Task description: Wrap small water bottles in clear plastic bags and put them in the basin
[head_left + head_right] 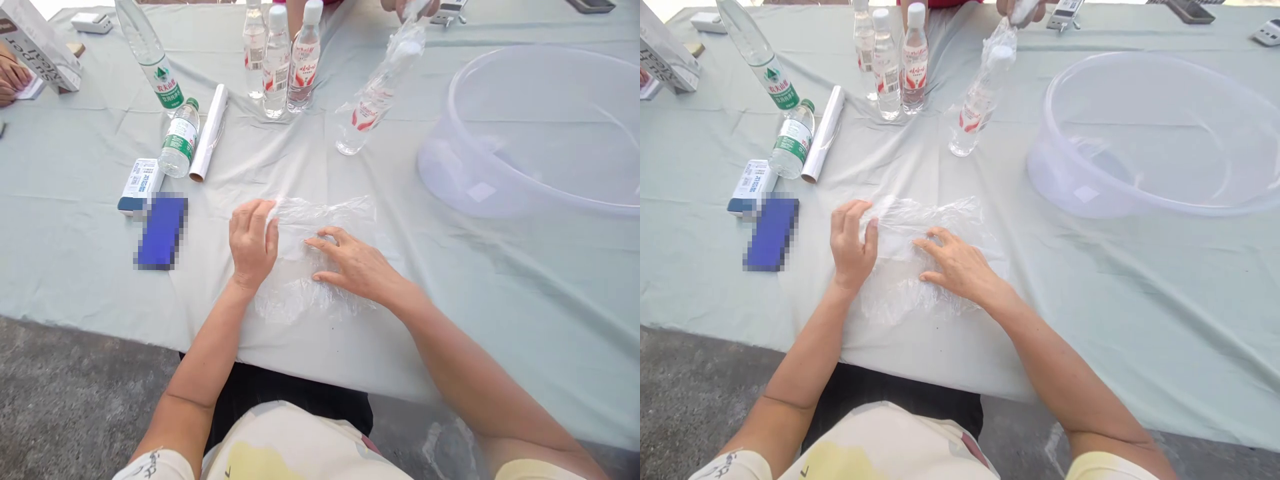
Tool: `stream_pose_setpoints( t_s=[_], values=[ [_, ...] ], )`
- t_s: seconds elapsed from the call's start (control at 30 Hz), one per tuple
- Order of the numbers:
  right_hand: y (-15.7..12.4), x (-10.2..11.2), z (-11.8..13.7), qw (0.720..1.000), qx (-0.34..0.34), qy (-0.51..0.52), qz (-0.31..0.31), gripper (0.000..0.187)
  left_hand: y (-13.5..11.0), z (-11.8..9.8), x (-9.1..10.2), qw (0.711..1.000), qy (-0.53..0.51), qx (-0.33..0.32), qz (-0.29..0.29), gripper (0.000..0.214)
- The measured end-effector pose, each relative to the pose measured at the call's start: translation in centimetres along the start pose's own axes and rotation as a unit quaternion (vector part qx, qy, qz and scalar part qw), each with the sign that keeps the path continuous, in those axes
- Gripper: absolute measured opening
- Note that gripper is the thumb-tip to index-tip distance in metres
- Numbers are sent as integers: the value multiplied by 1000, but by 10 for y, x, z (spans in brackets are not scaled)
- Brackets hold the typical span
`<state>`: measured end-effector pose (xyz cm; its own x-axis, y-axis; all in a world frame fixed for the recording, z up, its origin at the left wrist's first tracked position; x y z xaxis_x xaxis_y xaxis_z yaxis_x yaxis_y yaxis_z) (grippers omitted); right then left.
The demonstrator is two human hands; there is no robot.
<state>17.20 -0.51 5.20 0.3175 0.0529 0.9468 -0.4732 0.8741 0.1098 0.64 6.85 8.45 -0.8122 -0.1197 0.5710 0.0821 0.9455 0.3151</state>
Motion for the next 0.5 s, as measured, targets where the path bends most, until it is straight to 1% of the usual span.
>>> stream_pose_setpoints(
  t_s=[0.07,0.1,0.13,0.17,0.2,0.23,0.27,0.33,0.37,0.43,0.47,0.5],
  values=[
    [-2,0,-4,999,2,-9,31,62,-7,-7,-20,989,59,-60,120,24],
    [-3,2,-6,999,5,-5,46,63,-11,-6,-29,978,96,-70,174,26],
    [-2,5,-7,998,10,5,59,61,-14,-2,-38,965,134,-68,214,31],
    [1,10,-8,998,13,20,66,55,-17,4,-43,955,167,-57,239,38],
    [8,17,-11,997,10,37,64,46,-18,10,-47,947,195,-41,251,47],
    [18,25,-17,997,2,57,48,37,-19,14,-50,942,214,-27,258,56],
    [32,34,-26,997,-14,78,19,31,-20,17,-53,938,225,-19,262,63],
    [72,54,-55,987,-66,126,-73,30,-22,19,-57,935,233,-18,267,72],
    [96,63,-75,975,-96,154,-126,33,-23,19,-58,935,233,-20,268,75],
    [146,74,-121,939,-159,205,-225,48,-25,18,-61,935,228,-26,269,79],
    [171,76,-146,922,-194,215,-257,55,-25,18,-61,937,225,-27,267,81],
    [196,76,-169,914,-215,218,-267,60,-25,18,-61,938,224,-29,264,85]
  ],
)
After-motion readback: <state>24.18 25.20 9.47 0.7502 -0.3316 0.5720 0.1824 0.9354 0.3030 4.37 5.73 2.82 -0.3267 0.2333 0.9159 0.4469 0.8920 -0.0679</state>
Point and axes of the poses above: each hand's wrist, its own y-axis towards the middle knuckle, its own x-axis out of the back of the hand, z = x × y, the point moved 8 cm from there along y, towards the middle knuckle, and after that the axes turned 15 degrees about x, right-handed, at the moved point
